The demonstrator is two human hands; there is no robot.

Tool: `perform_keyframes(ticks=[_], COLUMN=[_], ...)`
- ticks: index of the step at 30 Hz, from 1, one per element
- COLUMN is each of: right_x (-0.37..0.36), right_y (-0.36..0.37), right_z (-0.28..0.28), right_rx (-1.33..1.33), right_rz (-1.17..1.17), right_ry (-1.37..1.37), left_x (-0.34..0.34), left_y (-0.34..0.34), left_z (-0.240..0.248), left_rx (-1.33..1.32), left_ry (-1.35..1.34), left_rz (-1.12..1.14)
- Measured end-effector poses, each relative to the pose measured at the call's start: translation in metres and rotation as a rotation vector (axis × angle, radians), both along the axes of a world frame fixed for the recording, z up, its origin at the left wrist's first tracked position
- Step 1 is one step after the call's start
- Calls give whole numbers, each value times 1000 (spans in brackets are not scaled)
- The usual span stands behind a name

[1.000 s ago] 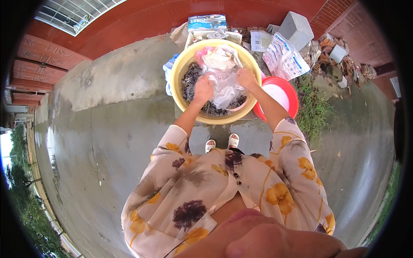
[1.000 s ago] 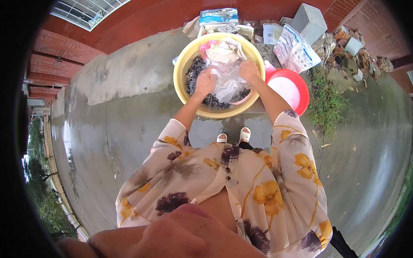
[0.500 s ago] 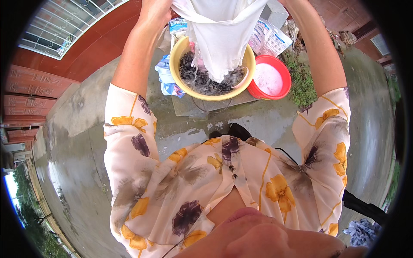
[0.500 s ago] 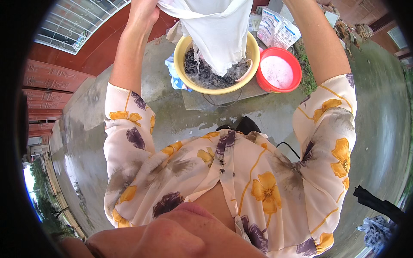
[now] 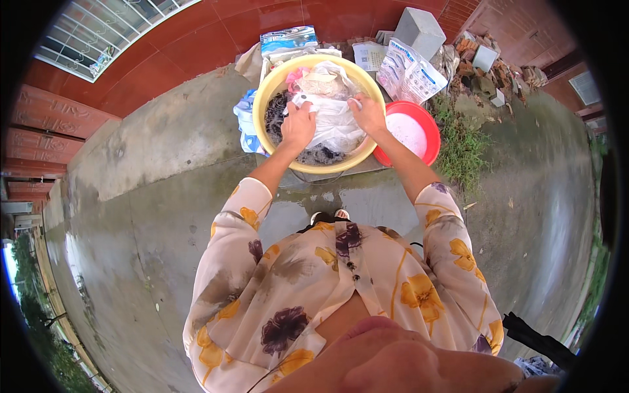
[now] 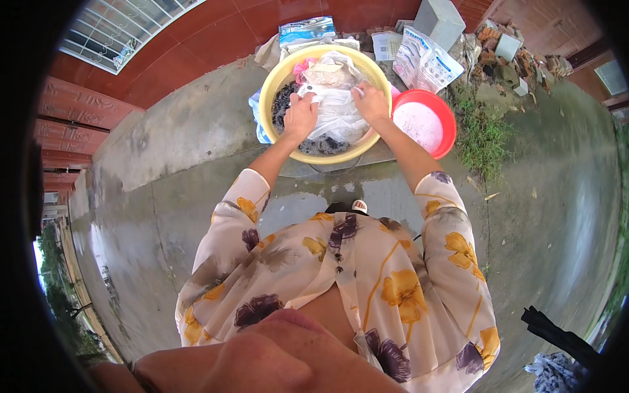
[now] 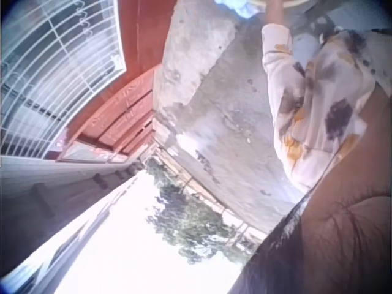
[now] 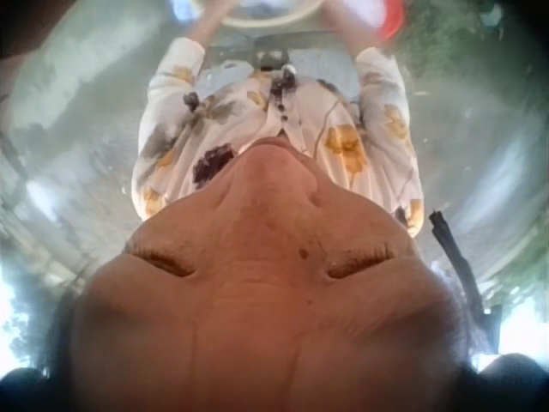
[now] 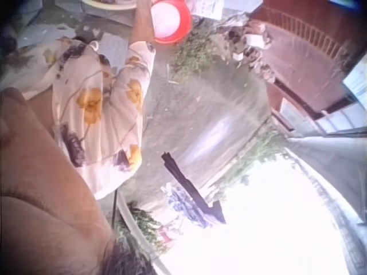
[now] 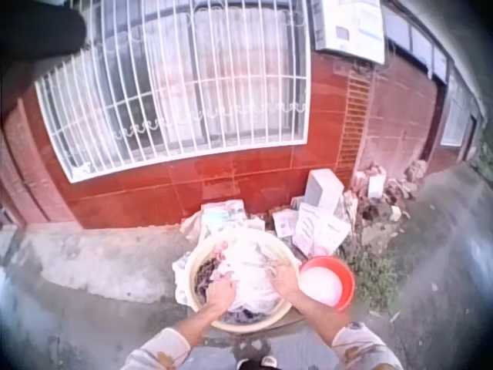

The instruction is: The person washes clothes by hand in basins containing soap and water, scrubs the items, and then places them on hangers to dry on a line.

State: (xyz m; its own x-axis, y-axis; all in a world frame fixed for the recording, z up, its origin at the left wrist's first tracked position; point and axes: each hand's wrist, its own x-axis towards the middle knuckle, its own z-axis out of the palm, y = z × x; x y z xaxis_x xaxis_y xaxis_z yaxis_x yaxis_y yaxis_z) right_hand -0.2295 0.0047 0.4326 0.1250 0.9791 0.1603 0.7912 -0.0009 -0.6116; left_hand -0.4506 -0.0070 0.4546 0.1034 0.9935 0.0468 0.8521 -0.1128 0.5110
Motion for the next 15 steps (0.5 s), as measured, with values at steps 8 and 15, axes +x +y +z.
perform_keyframes(ticks=[8, 15], right_x=[-60, -67], right_y=[23, 40], right_z=[-92, -103], right_rx=[-362, -332], right_rz=[133, 48], right_ry=[-465, -379], left_x=[33, 24], left_y=[4, 22], left_z=[-88, -139], left_rx=[-135, 11], left_ry=[288, 71], left_rz=[-6, 32])
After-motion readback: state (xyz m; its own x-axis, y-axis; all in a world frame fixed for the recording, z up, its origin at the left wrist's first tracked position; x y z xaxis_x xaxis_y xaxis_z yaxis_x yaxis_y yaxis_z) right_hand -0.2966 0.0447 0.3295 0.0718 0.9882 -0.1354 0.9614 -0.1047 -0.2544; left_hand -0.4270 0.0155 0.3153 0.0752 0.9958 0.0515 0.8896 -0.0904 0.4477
